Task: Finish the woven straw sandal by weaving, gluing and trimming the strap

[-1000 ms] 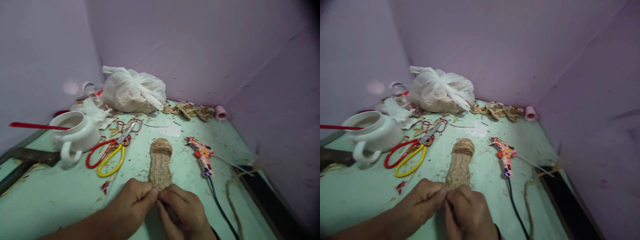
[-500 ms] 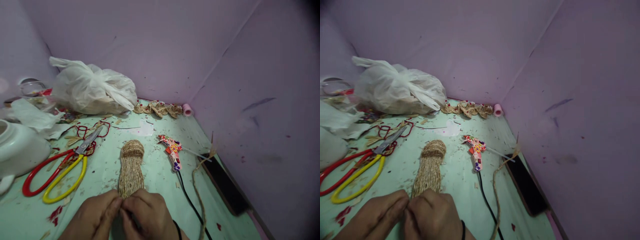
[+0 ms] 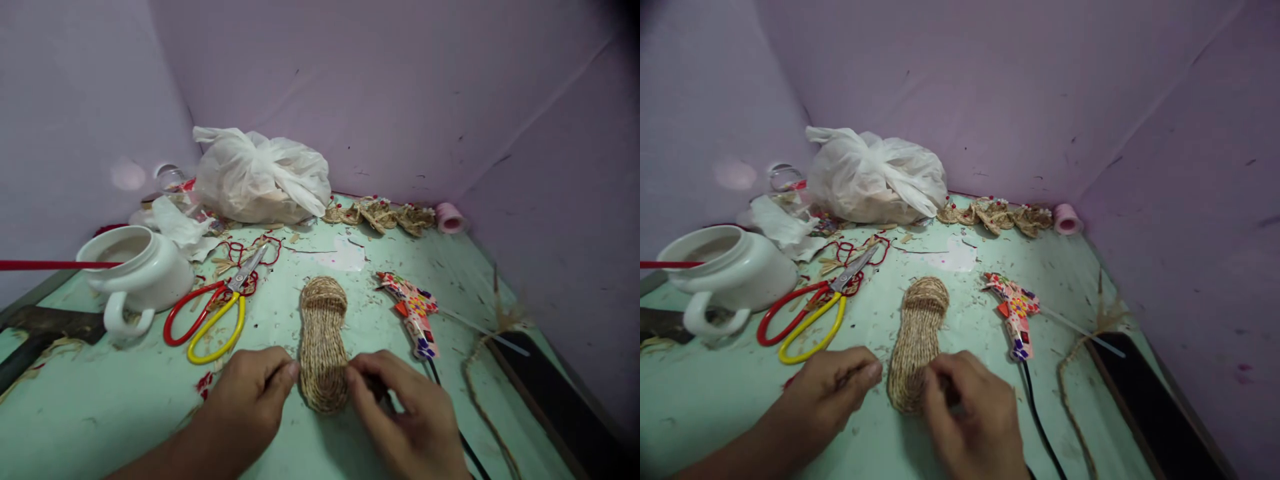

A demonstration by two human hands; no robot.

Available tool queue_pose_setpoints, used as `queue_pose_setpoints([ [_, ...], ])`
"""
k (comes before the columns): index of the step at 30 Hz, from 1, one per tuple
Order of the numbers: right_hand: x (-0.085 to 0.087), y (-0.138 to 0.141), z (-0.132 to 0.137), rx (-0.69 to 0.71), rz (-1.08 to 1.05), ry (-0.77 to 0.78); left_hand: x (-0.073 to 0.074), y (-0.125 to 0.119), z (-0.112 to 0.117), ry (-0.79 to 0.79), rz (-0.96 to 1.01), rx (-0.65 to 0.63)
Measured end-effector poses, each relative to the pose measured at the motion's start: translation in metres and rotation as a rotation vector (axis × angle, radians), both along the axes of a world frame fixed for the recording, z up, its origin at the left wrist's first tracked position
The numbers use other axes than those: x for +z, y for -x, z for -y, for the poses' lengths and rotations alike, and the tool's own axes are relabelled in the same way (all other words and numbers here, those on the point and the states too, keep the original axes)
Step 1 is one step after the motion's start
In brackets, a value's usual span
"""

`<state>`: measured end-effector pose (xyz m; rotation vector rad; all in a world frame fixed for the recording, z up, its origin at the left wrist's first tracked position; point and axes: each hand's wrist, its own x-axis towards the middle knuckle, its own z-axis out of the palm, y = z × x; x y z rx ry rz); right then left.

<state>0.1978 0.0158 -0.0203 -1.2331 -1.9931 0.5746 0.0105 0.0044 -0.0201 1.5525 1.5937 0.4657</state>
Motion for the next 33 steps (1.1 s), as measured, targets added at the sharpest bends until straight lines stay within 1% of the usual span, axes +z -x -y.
queue_pose_setpoints([
  [2, -0.002, -0.007, -0.006, -0.166, -0.008, 0.099, 0.001, 0.000, -0.007, 0.069, -0.035, 0.046],
  [3, -0.004, -0.010, -0.008, -0.221, 0.004, 0.137, 0.002, -0.001, -0.010, 0.101, -0.055, 0.053],
  [4, -0.006, -0.013, -0.011, -0.255, 0.029, 0.167, 0.003, -0.003, -0.013, 0.129, -0.080, 0.059],
  [6, -0.009, -0.016, -0.015, -0.279, 0.105, 0.202, 0.003, -0.008, -0.018, 0.175, -0.130, 0.078],
  [9, -0.011, -0.017, -0.019, -0.267, 0.193, 0.225, 0.002, -0.014, -0.022, 0.162, -0.152, 0.110],
  [12, -0.010, -0.017, -0.021, -0.259, 0.182, 0.296, 0.000, -0.013, -0.023, 0.135, -0.086, 0.122],
  [15, -0.009, -0.016, -0.022, -0.258, 0.101, 0.375, 0.002, -0.008, -0.024, 0.246, 0.059, 0.152],
  [17, -0.009, -0.015, -0.022, -0.215, 0.038, 0.445, 0.005, -0.005, -0.024, 0.335, 0.118, 0.164],
  [18, -0.009, -0.014, -0.021, -0.175, 0.013, 0.486, 0.006, -0.004, -0.025, 0.360, 0.116, 0.160],
  [21, -0.008, -0.012, -0.019, -0.062, -0.009, 0.564, 0.008, -0.002, -0.025, 0.369, 0.050, 0.125],
  [26, -0.003, -0.004, -0.014, 0.005, -0.024, 0.538, 0.004, -0.003, -0.025, 0.410, 0.054, 0.092],
  [29, 0.000, 0.007, -0.009, 0.052, 0.002, 0.433, 0.001, -0.002, -0.024, 0.396, 0.071, 0.102],
  [31, 0.000, 0.015, -0.006, 0.080, 0.045, 0.344, 0.000, -0.001, -0.024, 0.374, 0.072, 0.092],
  [33, -0.001, 0.021, -0.003, 0.092, 0.081, 0.288, -0.001, 0.000, -0.023, 0.351, 0.058, 0.079],
])
